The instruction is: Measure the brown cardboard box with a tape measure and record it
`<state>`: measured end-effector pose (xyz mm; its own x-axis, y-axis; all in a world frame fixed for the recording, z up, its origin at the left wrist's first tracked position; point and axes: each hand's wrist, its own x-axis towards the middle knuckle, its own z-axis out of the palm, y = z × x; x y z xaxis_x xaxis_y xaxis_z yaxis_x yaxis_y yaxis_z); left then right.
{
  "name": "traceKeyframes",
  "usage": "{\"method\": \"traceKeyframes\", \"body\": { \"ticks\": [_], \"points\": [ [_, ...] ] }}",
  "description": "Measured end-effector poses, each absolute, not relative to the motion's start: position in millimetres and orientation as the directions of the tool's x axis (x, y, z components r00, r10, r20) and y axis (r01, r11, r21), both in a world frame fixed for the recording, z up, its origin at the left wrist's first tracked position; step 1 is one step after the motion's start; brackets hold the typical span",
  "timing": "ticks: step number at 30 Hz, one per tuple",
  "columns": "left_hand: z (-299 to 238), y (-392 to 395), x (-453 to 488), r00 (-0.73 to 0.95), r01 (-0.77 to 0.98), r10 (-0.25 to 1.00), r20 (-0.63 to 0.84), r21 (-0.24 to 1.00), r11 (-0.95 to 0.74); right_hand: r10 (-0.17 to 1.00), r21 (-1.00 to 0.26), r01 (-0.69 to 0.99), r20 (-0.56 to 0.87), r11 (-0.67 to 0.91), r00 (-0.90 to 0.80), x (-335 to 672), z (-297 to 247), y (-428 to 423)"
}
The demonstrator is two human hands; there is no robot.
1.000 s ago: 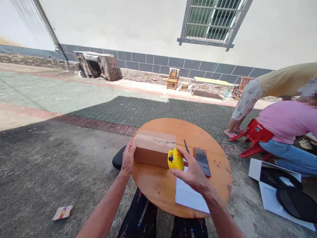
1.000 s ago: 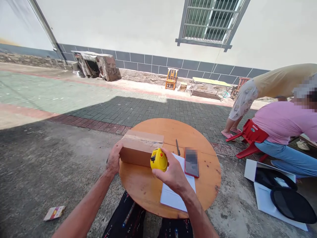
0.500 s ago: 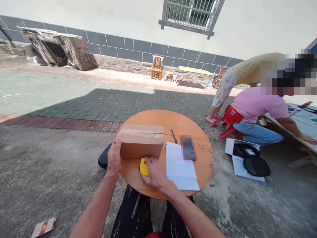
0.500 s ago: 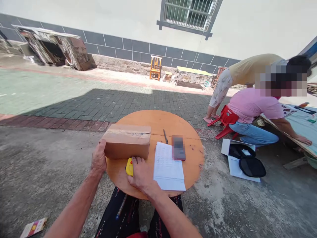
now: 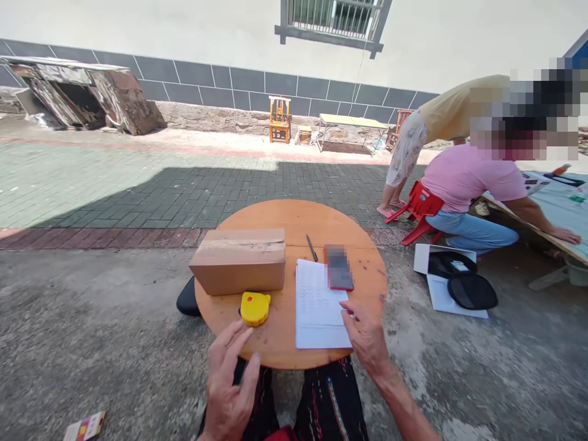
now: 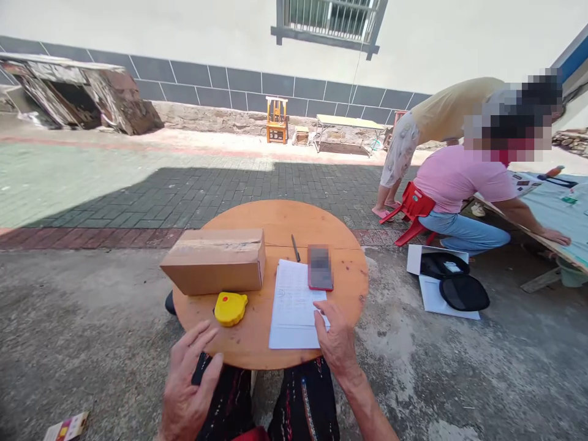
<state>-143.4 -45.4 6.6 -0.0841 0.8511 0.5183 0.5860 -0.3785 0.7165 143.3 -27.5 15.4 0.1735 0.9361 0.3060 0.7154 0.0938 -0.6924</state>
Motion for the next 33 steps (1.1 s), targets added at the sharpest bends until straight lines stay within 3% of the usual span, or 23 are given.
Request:
{"method": "traceKeyframes", "body": {
  "ticks": [4,9,16,23,33],
  "points": [
    [-0.2,-45.1,-83.6,0.354,0.596,0.804,0.477,0.548,-0.587,0.933,-0.681,0.732,0.240,-0.036,0.268,177.1,11.6,-21.1],
    [-3.8,-20.3,-39.3,0.547,0.593,0.761,0.348,0.481,-0.646,0.946,-0.485,0.854,0.145,-0.188,0.291,186.5,16.2,10.7],
    [-12.1,-20.8,-25.9,0.570,0.644,0.786,0.238,0.465,-0.608,0.940,-0.382,0.890,0.125,-0.249,0.317,168.3,16.9,66.0],
    [-24.2,-21.9,-34.1,0.595,0.636,0.763,0.253,0.432,-0.640,0.931,-0.214,0.918,0.076,-0.334,0.356,153.1,10.2,77.3],
    [-24.5,-23.0,-33.1,0.562,0.632,0.776,0.287,0.457,-0.626,0.950,-0.164,0.944,0.085,-0.286,0.302,179.0,4.5,77.7]
  ]
}}
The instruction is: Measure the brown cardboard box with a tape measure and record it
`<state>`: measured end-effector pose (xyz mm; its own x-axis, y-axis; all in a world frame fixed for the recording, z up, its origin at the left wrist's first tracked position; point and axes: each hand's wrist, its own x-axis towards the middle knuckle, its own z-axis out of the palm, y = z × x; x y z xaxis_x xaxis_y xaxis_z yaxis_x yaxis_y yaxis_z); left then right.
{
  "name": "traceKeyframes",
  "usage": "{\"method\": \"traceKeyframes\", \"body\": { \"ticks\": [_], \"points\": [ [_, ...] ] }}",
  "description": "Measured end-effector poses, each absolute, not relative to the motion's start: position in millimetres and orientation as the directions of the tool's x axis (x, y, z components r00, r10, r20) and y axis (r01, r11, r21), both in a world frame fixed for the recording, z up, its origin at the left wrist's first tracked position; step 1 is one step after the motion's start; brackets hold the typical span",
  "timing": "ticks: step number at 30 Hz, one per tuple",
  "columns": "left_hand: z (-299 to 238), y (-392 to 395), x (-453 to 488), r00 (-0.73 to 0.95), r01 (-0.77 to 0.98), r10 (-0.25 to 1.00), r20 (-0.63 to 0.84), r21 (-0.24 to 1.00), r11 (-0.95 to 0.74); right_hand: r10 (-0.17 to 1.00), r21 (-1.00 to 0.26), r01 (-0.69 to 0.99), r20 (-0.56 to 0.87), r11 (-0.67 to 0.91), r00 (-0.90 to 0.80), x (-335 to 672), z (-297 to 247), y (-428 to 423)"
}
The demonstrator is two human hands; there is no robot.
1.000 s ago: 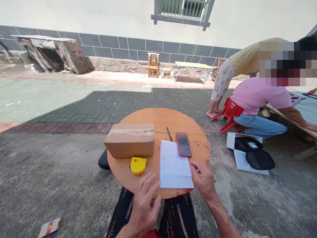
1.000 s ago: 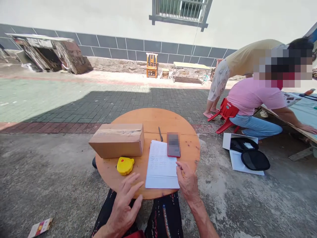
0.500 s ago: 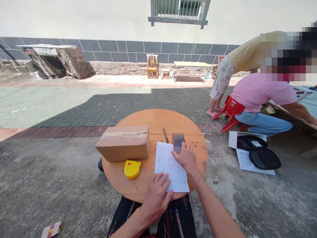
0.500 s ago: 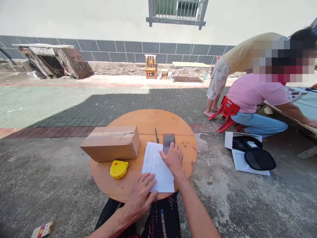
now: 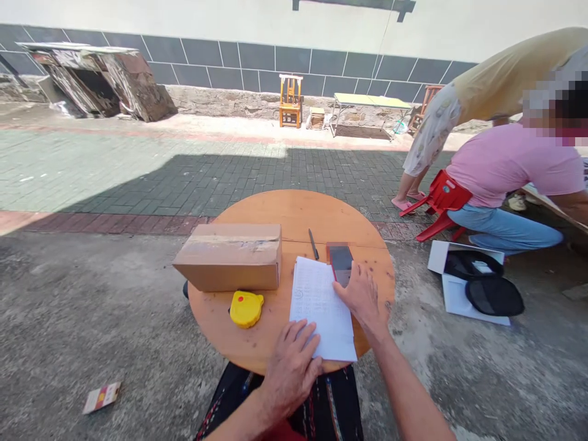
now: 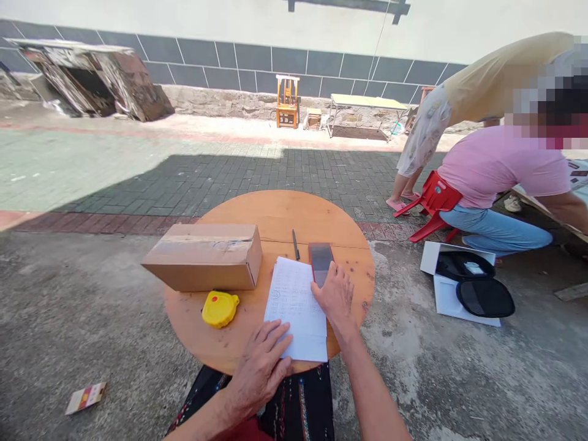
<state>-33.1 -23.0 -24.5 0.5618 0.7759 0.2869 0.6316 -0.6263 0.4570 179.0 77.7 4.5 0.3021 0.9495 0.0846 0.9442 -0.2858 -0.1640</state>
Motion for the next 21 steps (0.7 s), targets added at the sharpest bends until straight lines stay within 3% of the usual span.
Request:
{"method": "traceKeyframes", "body": {
  "ticks": [13,16,21],
  "points": [
    [-22.4,-23.2,-33.3,0.521,0.620,0.808,0.274,0.530,-0.579,0.962,-0.086,0.969,0.129,-0.231,0.241,197.0,-17.8,77.7],
    [-22.4,-22.6,-33.3,0.507,0.628,0.819,0.271,0.534,-0.566,0.958,-0.126,0.966,0.149,-0.226,0.244,195.8,-15.9,77.3],
    [-24.6,-21.1,-34.0,0.530,0.596,0.803,0.273,0.553,-0.581,0.924,-0.285,0.949,0.310,-0.134,0.224,182.9,-1.5,69.3]
  ]
}}
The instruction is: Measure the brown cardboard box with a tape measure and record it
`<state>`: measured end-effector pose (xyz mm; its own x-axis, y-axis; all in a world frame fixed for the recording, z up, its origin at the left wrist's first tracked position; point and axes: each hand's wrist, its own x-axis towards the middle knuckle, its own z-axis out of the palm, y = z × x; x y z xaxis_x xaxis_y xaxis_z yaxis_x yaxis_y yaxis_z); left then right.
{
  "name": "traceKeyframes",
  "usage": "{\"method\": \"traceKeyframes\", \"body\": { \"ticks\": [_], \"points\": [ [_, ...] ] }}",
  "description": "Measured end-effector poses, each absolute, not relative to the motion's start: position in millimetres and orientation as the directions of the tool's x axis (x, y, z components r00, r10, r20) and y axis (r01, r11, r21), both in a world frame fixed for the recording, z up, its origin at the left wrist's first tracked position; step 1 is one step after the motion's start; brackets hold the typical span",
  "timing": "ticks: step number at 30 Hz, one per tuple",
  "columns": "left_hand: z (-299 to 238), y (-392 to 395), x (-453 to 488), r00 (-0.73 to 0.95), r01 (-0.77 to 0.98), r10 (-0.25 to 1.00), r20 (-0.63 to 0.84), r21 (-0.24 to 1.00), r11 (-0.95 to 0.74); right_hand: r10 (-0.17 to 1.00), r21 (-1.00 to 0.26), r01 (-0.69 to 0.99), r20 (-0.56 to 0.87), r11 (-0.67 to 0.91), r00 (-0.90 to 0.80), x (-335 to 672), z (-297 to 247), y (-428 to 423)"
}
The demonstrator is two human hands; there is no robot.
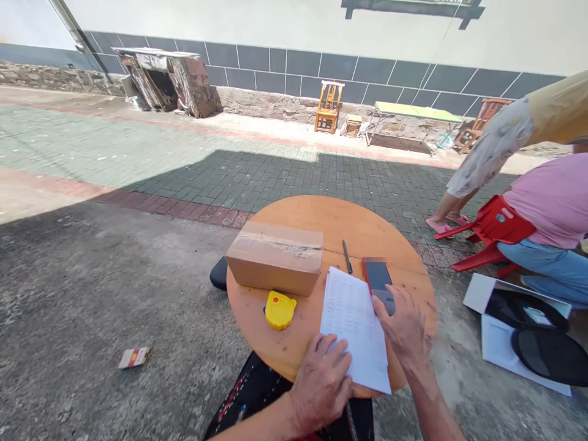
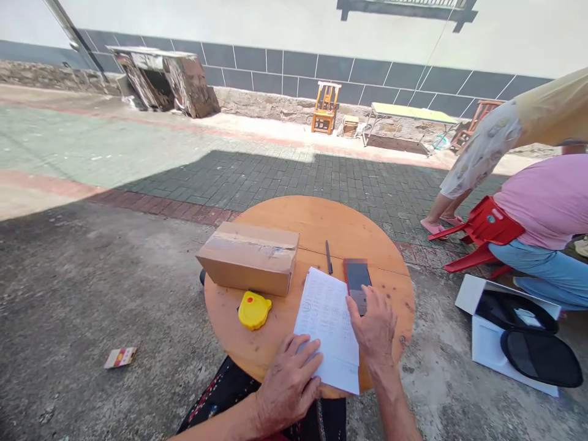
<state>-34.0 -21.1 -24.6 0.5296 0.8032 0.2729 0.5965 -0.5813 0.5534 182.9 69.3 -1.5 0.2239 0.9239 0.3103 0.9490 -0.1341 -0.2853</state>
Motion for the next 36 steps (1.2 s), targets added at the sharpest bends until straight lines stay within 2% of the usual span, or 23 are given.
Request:
{"method": "traceKeyframes", "body": {
  "ticks": [3,5,8,12,17,21,25,30,36],
  "points": [
    [-28.3,-20.9,-33.5,0.510,0.595,0.813,0.282,0.567,-0.570,0.940,-0.383,0.921,0.286,-0.064,0.184,179.6,9.7,63.8],
    [-28.6,-21.7,-33.4,0.504,0.597,0.815,0.286,0.567,-0.568,0.953,-0.412,0.905,0.221,-0.103,0.209,178.6,18.6,65.4],
    [-24.3,-23.0,-34.7,0.530,0.591,0.798,0.288,0.550,-0.591,0.972,-0.313,0.933,0.092,-0.176,0.214,170.1,32.0,85.5],
    [-22.9,-21.2,-36.7,0.547,0.603,0.785,0.291,0.513,-0.611,0.993,-0.167,0.979,-0.009,-0.118,0.118,137.0,39.5,141.4],
    [-38.7,-16.8,-34.1,0.551,0.608,0.752,0.361,0.445,-0.658,0.989,-0.094,0.985,-0.056,-0.142,0.137,101.3,26.8,192.1],
    [-45.2,-16.5,-31.9,0.549,0.606,0.746,0.377,0.434,-0.666,0.980,-0.117,0.974,-0.076,-0.191,0.183,107.4,17.9,196.8],
    [-39.3,-17.3,-32.8,0.536,0.613,0.763,0.360,0.456,-0.646,0.978,-0.228,0.952,-0.064,-0.206,0.196,121.5,21.1,189.2],
    [-29.7,-17.8,-33.9,0.533,0.620,0.782,0.324,0.479,-0.621,0.989,-0.455,0.880,-0.012,-0.137,0.148,121.1,25.8,172.1],
    [-30.0,-21.8,-32.0,0.504,0.624,0.805,0.312,0.514,-0.589,0.979,-0.788,0.598,-0.033,-0.148,0.199,152.5,31.3,104.6]
  ]
}}
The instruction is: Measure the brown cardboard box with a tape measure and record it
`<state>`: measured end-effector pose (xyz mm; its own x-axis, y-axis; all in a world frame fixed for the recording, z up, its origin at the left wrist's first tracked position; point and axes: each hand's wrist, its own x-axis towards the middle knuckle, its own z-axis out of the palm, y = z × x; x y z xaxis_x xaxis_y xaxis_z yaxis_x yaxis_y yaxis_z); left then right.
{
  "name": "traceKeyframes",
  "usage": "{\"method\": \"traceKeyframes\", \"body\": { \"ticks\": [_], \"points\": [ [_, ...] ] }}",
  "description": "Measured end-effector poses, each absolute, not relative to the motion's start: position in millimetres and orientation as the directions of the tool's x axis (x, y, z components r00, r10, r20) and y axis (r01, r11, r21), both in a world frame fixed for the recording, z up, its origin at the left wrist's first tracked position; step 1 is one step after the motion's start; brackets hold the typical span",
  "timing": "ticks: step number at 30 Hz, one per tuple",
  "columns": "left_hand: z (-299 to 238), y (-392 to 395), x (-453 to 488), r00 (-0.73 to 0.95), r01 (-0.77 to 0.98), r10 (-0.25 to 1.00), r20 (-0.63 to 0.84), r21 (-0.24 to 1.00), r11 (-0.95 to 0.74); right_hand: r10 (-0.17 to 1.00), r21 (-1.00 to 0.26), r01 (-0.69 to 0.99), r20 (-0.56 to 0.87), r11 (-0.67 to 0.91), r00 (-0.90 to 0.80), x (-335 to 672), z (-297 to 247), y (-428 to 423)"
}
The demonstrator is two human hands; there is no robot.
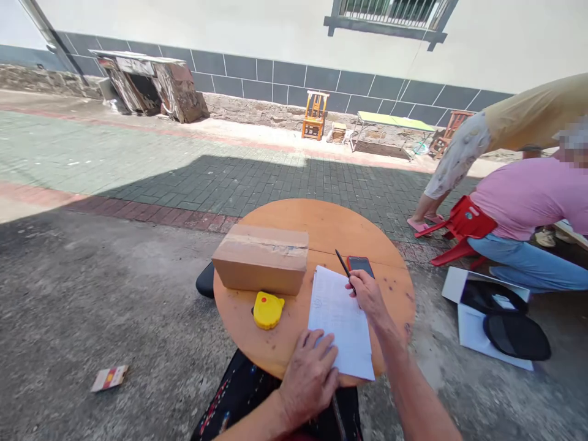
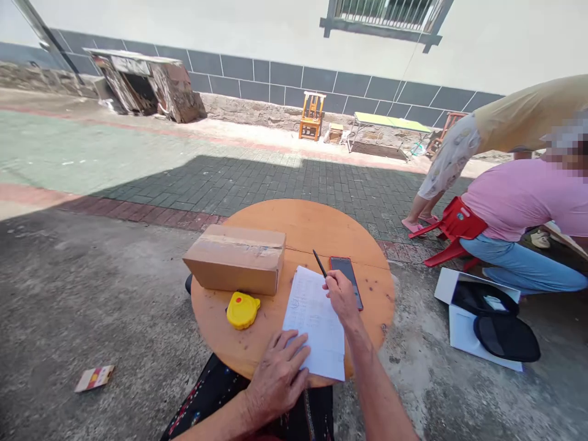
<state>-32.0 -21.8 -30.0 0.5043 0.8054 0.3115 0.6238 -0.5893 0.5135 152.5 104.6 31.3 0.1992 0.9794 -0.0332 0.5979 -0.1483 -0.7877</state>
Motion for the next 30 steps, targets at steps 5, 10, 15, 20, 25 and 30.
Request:
{"method": "traceKeyframes", "body": {
  "ticks": [5,10,15,20,25,30],
  "points": [
    [-28.6,-22.5,-32.2,0.529,0.624,0.787,0.318,0.483,-0.614,0.955,-0.984,0.066,-0.141,-0.163,0.263,185.4,48.1,13.5],
    [-25.4,-24.4,-32.6,0.515,0.633,0.778,0.360,0.453,-0.628,0.960,-0.935,-0.296,-0.243,-0.194,0.140,198.0,55.2,-50.3],
    [-26.6,-24.7,-31.1,0.497,0.644,0.785,0.371,0.448,-0.620,0.993,-0.943,-0.333,-0.038,0.002,0.114,200.7,61.8,-64.5],
    [-26.9,-24.0,-30.7,0.485,0.640,0.793,0.369,0.467,-0.610,0.842,-0.934,-0.200,0.155,0.295,0.516,192.2,67.1,-54.2],
    [-28.9,-25.9,-31.0,0.471,0.647,0.799,0.375,0.470,-0.601,0.828,-0.948,-0.243,0.037,0.206,0.559,177.7,51.0,-50.0],
    [-29.6,-24.8,-29.7,0.485,0.660,0.800,0.353,0.452,-0.600,0.845,-0.911,-0.374,-0.056,0.175,0.532,159.7,39.7,-44.6]
  ]
}}
